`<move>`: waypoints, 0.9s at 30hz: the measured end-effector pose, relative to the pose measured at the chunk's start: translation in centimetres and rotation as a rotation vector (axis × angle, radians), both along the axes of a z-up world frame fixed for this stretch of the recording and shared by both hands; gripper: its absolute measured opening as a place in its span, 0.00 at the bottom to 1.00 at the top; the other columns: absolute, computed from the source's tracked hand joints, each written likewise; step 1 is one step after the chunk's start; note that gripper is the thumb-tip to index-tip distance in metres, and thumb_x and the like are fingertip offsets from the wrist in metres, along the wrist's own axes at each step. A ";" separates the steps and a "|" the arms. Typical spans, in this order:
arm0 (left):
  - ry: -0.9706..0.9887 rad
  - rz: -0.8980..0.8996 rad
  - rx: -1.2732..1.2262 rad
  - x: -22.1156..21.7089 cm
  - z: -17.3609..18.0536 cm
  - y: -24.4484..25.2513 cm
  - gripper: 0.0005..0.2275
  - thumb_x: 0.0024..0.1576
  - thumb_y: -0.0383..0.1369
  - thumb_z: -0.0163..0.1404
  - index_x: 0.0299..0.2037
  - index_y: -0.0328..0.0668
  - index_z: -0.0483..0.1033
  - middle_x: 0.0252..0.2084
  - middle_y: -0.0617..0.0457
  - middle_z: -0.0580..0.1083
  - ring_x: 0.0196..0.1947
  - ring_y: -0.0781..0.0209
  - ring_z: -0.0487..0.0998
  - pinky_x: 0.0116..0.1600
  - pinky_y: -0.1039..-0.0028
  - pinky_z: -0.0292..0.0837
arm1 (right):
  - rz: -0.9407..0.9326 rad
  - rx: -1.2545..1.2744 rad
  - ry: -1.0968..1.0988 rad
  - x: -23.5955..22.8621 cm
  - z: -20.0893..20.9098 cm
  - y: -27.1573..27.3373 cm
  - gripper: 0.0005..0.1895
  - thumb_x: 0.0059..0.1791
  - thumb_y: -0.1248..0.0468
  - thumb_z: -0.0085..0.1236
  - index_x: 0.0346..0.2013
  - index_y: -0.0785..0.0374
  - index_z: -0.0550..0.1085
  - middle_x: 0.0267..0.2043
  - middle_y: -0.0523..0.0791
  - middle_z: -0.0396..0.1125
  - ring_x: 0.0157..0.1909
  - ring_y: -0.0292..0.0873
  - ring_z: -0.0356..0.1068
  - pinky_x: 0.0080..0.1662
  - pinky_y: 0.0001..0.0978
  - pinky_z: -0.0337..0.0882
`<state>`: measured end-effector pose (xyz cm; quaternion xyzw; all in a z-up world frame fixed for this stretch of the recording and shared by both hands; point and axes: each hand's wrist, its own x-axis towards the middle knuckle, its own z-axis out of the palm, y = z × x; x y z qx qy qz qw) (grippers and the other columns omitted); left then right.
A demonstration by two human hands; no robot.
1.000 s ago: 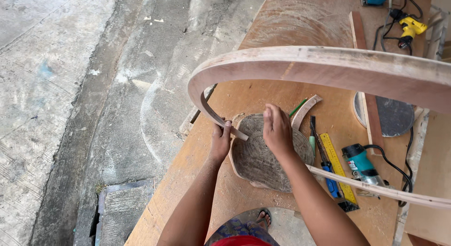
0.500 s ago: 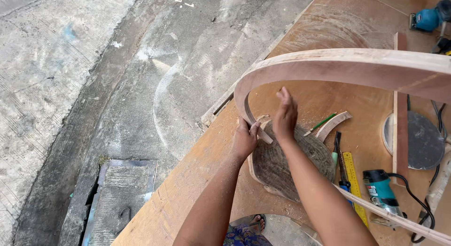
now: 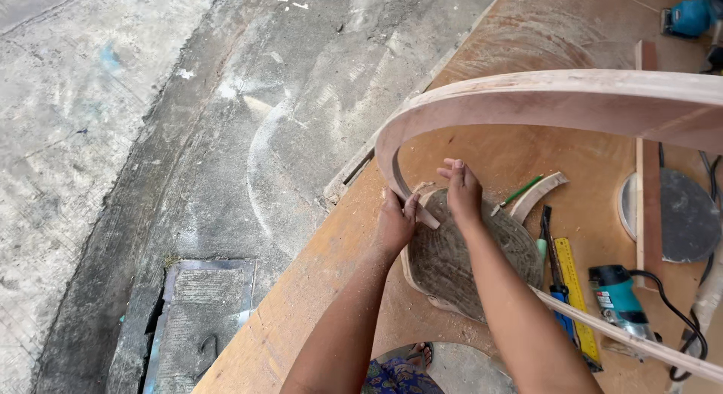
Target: The person aligns two curved wooden pieces on a wooden block, then uses a chisel to carve notches into the block. They repeatedly test the fit of the curved pieces into the notches, adjusting the alignment by hand. The person continues to refine the notches with the chisel and recheck the fit of the curved pieces.
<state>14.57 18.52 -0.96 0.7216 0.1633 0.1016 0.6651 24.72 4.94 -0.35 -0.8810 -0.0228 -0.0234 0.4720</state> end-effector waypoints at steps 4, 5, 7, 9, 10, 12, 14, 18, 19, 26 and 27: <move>0.017 -0.021 -0.010 -0.1 -0.1 -0.5 0.17 0.65 0.41 0.49 0.50 0.35 0.60 0.46 0.25 0.76 0.50 0.26 0.78 0.50 0.42 0.78 | -0.054 0.222 0.026 -5.7 4.9 -3.6 0.21 0.61 0.53 0.38 0.56 0.63 0.73 0.46 0.55 0.76 0.53 0.52 0.75 0.54 0.44 0.74; 0.055 -0.016 -0.002 0.0 -1.4 -0.8 0.18 0.64 0.41 0.52 0.50 0.36 0.61 0.47 0.26 0.77 0.50 0.29 0.79 0.51 0.45 0.79 | -0.025 0.199 0.073 -7.7 5.7 -4.6 0.19 0.60 0.55 0.42 0.56 0.63 0.74 0.47 0.56 0.76 0.51 0.53 0.76 0.52 0.45 0.75; 0.089 -0.019 0.015 0.0 -3.1 -1.6 0.19 0.62 0.41 0.55 0.50 0.36 0.61 0.48 0.28 0.77 0.51 0.32 0.80 0.52 0.47 0.79 | -0.003 0.185 0.114 -11.2 6.2 -7.1 0.18 0.60 0.56 0.46 0.56 0.64 0.75 0.47 0.57 0.76 0.49 0.55 0.77 0.49 0.46 0.77; 0.155 -0.053 -0.037 -0.6 -3.9 -2.7 0.20 0.62 0.42 0.56 0.50 0.33 0.64 0.51 0.30 0.77 0.55 0.34 0.79 0.57 0.47 0.78 | 0.042 -0.018 0.191 -14.3 5.3 -10.2 0.15 0.54 0.59 0.55 0.53 0.56 0.79 0.41 0.50 0.79 0.47 0.49 0.80 0.47 0.41 0.79; 0.154 -0.058 -0.030 -0.7 -4.4 -3.1 0.20 0.62 0.42 0.56 0.50 0.33 0.64 0.51 0.30 0.77 0.55 0.34 0.79 0.57 0.47 0.78 | 0.037 -0.012 0.190 -15.3 4.4 -11.6 0.15 0.54 0.59 0.55 0.53 0.56 0.79 0.41 0.50 0.79 0.47 0.49 0.80 0.47 0.41 0.79; 0.130 0.062 -0.093 -0.5 -5.5 -4.3 0.18 0.63 0.40 0.54 0.52 0.32 0.64 0.51 0.30 0.77 0.55 0.32 0.78 0.56 0.49 0.79 | 0.057 -0.129 0.110 -16.6 2.6 -14.7 0.15 0.51 0.63 0.59 0.53 0.58 0.80 0.45 0.53 0.78 0.49 0.53 0.79 0.48 0.43 0.79; 0.136 0.133 -0.060 -0.3 -5.7 -5.1 0.15 0.61 0.40 0.55 0.46 0.38 0.67 0.45 0.40 0.78 0.48 0.44 0.80 0.52 0.57 0.77 | 0.075 -0.193 0.233 -18.4 4.0 -16.5 0.16 0.52 0.58 0.56 0.54 0.54 0.78 0.38 0.46 0.78 0.37 0.43 0.73 0.38 0.34 0.73; 0.189 0.197 0.041 -0.6 -5.5 -5.6 0.14 0.56 0.42 0.57 0.44 0.43 0.72 0.43 0.50 0.82 0.45 0.56 0.83 0.51 0.66 0.75 | -0.004 -0.487 0.591 -22.7 1.6 -22.2 0.23 0.54 0.43 0.49 0.22 0.53 0.73 0.18 0.41 0.66 0.24 0.39 0.68 0.32 0.34 0.58; 0.183 0.201 0.043 -0.6 -5.2 -5.8 0.14 0.56 0.42 0.57 0.44 0.43 0.72 0.43 0.50 0.82 0.45 0.56 0.83 0.51 0.66 0.75 | -0.001 -0.485 0.585 -23.0 -1.4 -24.3 0.23 0.54 0.43 0.49 0.22 0.53 0.73 0.18 0.41 0.66 0.24 0.39 0.68 0.32 0.34 0.58; 0.271 0.169 0.156 -1.7 -4.4 -5.9 0.15 0.55 0.45 0.55 0.43 0.45 0.72 0.41 0.50 0.81 0.43 0.55 0.82 0.50 0.64 0.73 | -0.111 -0.192 0.489 -21.8 -2.4 -23.2 0.35 0.51 0.56 0.52 0.72 0.56 0.57 0.64 0.48 0.68 0.61 0.50 0.71 0.59 0.45 0.73; 0.238 0.187 0.173 -1.0 -4.5 -5.6 0.16 0.56 0.45 0.55 0.44 0.44 0.73 0.41 0.49 0.81 0.43 0.53 0.82 0.50 0.64 0.73 | -0.102 -0.204 0.373 -20.4 -3.0 -22.7 0.33 0.48 0.57 0.57 0.67 0.58 0.66 0.58 0.49 0.73 0.57 0.51 0.73 0.56 0.45 0.72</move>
